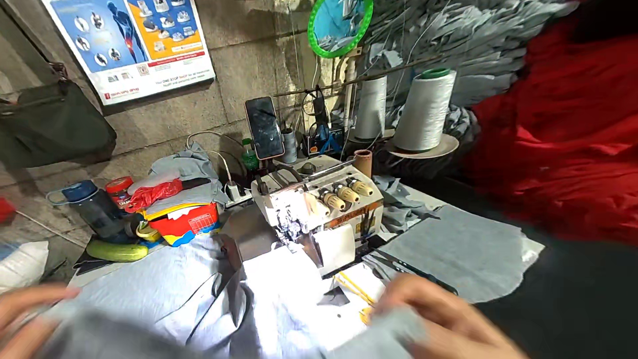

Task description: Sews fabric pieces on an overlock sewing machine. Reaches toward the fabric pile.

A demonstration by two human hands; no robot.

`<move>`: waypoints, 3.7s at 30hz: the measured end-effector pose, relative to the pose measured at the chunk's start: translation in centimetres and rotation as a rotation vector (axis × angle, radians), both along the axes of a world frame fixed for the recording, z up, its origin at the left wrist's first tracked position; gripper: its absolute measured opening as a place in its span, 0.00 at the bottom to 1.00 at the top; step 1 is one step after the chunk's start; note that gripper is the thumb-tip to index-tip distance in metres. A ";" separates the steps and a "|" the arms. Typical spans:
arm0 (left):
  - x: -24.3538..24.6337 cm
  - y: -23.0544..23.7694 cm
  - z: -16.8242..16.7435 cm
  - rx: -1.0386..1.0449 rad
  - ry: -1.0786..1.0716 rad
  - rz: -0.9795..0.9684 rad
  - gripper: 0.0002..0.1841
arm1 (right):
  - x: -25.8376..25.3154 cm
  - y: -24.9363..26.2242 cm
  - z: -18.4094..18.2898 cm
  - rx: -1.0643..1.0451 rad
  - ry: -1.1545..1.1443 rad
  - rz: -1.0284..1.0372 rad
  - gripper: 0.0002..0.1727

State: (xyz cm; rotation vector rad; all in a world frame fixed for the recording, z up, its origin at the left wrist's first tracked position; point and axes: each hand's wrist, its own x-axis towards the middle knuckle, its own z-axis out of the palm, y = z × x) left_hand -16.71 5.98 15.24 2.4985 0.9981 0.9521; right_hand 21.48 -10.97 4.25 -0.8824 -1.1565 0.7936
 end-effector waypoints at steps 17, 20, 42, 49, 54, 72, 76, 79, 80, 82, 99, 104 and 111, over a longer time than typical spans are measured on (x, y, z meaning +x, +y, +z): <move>23.0 4.3 -12.0 0.040 -0.046 -0.354 0.09 | -1.2 7.5 -6.1 -0.287 0.080 -0.267 0.06; 22.7 4.4 -13.1 0.106 -0.074 -0.319 0.09 | -1.8 7.4 -6.7 -0.250 0.131 -0.327 0.09; 23.1 4.4 -15.2 0.255 -0.002 -0.231 0.09 | -1.3 5.0 -8.1 -0.271 -0.224 -0.261 0.07; 24.0 4.8 -14.6 0.132 0.034 -0.073 0.07 | -0.9 7.2 -8.5 -0.186 -0.190 -0.356 0.08; 23.5 4.4 -14.8 0.338 0.066 -0.060 0.10 | -0.6 8.0 -8.8 -0.160 -0.228 -0.387 0.11; 22.2 1.1 -13.6 0.102 0.313 -0.071 0.18 | -0.6 12.1 -5.5 -0.452 -0.244 -0.481 0.17; 23.6 4.4 -11.0 -0.162 0.661 -0.071 0.25 | -0.2 11.8 -6.0 -0.423 -0.228 -0.477 0.12; 23.7 6.8 -12.0 -0.110 0.691 0.002 0.27 | 0.1 9.8 -7.5 -0.288 -0.402 -0.651 0.14; 23.5 7.5 -12.3 -0.111 0.688 0.033 0.28 | 0.9 9.0 -8.3 -0.227 -0.512 -0.745 0.15; 22.5 8.1 -12.7 -0.152 0.662 0.083 0.28 | 3.4 6.6 -8.7 -0.256 -0.775 -0.867 0.19; 21.1 7.4 -12.6 -0.443 0.150 0.350 0.29 | 9.6 0.7 -5.2 -0.497 -1.039 -0.661 0.22; 20.5 5.9 -11.5 -0.287 0.175 0.371 0.14 | 2.6 5.3 -1.6 -0.143 -1.269 -0.637 0.15; 20.3 2.4 -12.3 0.375 -0.025 0.303 0.10 | -3.3 12.8 -0.6 -0.199 -1.486 -0.727 0.05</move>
